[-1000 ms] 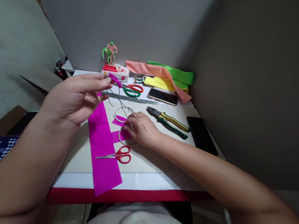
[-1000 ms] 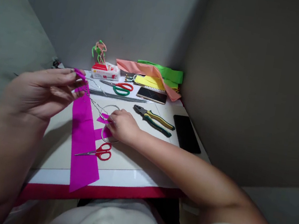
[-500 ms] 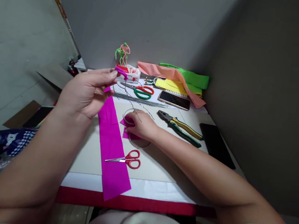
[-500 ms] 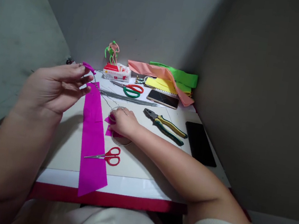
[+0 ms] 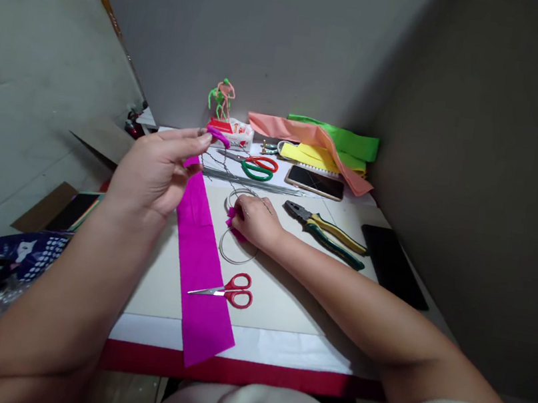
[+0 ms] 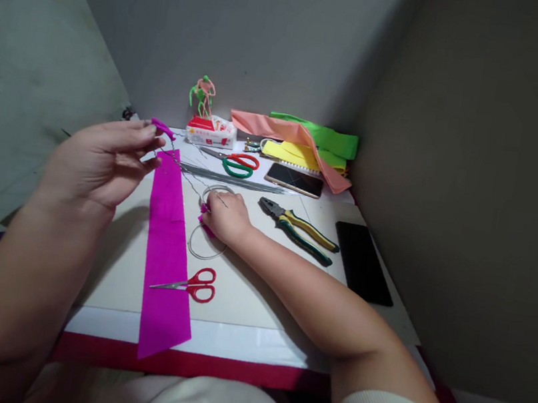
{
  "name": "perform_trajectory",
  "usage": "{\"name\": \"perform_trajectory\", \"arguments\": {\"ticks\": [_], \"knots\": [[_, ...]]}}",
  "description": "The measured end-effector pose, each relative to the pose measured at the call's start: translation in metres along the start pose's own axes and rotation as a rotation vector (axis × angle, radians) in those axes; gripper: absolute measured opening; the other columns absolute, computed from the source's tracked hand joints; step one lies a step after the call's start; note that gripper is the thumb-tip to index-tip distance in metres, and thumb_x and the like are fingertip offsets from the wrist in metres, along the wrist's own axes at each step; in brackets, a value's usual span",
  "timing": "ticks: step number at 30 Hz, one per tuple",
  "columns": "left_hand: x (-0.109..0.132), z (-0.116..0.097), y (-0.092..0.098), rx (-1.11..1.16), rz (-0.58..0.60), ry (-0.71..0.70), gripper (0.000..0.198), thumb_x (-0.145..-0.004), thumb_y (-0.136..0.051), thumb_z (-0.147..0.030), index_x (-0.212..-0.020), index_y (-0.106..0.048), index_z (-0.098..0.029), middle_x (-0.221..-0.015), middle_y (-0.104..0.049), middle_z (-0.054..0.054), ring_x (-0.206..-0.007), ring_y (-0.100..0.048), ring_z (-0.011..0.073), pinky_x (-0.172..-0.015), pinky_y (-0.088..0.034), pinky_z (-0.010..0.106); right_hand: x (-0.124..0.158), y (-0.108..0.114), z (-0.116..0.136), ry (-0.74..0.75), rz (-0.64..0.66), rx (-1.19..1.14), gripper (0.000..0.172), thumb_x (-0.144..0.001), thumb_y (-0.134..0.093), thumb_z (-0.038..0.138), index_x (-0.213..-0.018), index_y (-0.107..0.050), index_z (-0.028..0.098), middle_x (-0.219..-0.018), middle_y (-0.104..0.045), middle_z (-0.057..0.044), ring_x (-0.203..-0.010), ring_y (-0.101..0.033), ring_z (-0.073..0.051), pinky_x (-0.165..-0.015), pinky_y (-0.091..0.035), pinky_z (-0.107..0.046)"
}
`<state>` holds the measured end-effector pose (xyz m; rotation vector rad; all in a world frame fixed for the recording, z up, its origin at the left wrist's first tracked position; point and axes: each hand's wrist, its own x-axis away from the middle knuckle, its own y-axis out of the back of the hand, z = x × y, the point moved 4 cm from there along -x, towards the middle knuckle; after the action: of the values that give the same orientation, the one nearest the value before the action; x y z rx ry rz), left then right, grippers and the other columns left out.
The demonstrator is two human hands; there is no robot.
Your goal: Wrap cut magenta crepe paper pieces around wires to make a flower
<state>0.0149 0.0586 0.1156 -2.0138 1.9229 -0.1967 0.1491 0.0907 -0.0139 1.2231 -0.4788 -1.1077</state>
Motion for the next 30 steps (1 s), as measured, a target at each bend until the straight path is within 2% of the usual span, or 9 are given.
{"name": "perform_trajectory", "arguments": {"ticks": [7,10,13,17,20,24,30], "knots": [[-0.002,0.001,0.003,-0.019,-0.022,-0.006,0.018,-0.071,-0.064,-0.003,-0.065,-0.073,-0.018,-0.062,-0.07,0.001,-0.07,-0.069,0.015,-0.063,-0.056,0.021,-0.002,0.002,-0.002,0.007,-0.005,-0.045,0.017,-0.077,-0.056,0.012,-0.092,-0.061,0.019,-0.095,-0.07,-0.006,-0.09,-0.06,-0.021,-0.076,-0.035,-0.03],[-0.002,0.001,0.004,-0.023,-0.021,-0.018,0.017,-0.07,-0.066,-0.004,-0.066,-0.073,-0.019,-0.064,-0.07,0.001,-0.072,-0.069,0.0162,-0.066,-0.057,0.023,-0.004,0.004,-0.004,-0.002,0.022,-0.082,0.011,-0.079,-0.059,0.02,-0.089,-0.062,0.019,-0.093,-0.07,-0.005,-0.085,-0.06,-0.019,-0.073,-0.037,-0.028],[-0.001,0.001,0.004,-0.021,-0.02,-0.02,0.015,-0.07,-0.068,-0.004,-0.067,-0.073,-0.018,-0.065,-0.071,0.002,-0.072,-0.07,0.0167,-0.067,-0.057,0.024,-0.006,0.006,-0.008,-0.008,0.07,-0.123,0.012,-0.082,-0.06,0.03,-0.086,-0.065,0.019,-0.09,-0.071,-0.003,-0.079,-0.061,-0.017,-0.069,-0.037,-0.026],[-0.001,0.001,0.004,-0.016,-0.049,-0.024,0.014,-0.07,-0.068,-0.003,-0.067,-0.073,-0.016,-0.065,-0.07,0.003,-0.071,-0.07,0.0163,-0.068,-0.056,0.023,-0.005,0.009,-0.013,-0.019,0.101,-0.15,0.013,-0.084,-0.059,0.028,-0.089,-0.067,0.019,-0.088,-0.072,-0.002,-0.077,-0.061,-0.016,-0.067,-0.037,-0.026],[-0.001,0.001,0.004,-0.013,-0.047,-0.028,0.016,-0.07,-0.067,-0.003,-0.066,-0.073,-0.017,-0.064,-0.07,0.001,-0.068,-0.069,0.0147,-0.066,-0.056,0.022,0.0,0.011,-0.012,-0.001,0.098,-0.146,0.014,-0.083,-0.059,0.024,-0.092,-0.068,0.02,-0.09,-0.073,-0.003,-0.082,-0.062,-0.018,-0.073,-0.037,-0.028],[-0.001,0.002,0.004,-0.011,-0.023,-0.027,0.016,-0.07,-0.066,-0.002,-0.068,-0.074,-0.016,-0.064,-0.069,0.001,-0.064,-0.066,0.0123,-0.066,-0.056,0.021,0.008,0.016,-0.006,0.078,0.091,-0.122,0.013,-0.082,-0.059,0.016,-0.085,-0.071,0.02,-0.091,-0.073,-0.005,-0.095,-0.06,-0.022,-0.086,-0.03,-0.037],[0.001,0.002,0.002,-0.031,-0.003,0.033,0.012,-0.07,-0.067,-0.004,-0.069,-0.072,-0.014,-0.066,-0.069,0.003,-0.067,-0.067,0.0142,-0.071,-0.054,0.025,0.033,0.04,0.006,0.139,0.004,-0.125,0.017,-0.085,-0.055,0.015,-0.093,-0.069,0.018,-0.1,-0.069,-0.008,-0.1,-0.055,-0.023,-0.087,-0.028,-0.038]]}}
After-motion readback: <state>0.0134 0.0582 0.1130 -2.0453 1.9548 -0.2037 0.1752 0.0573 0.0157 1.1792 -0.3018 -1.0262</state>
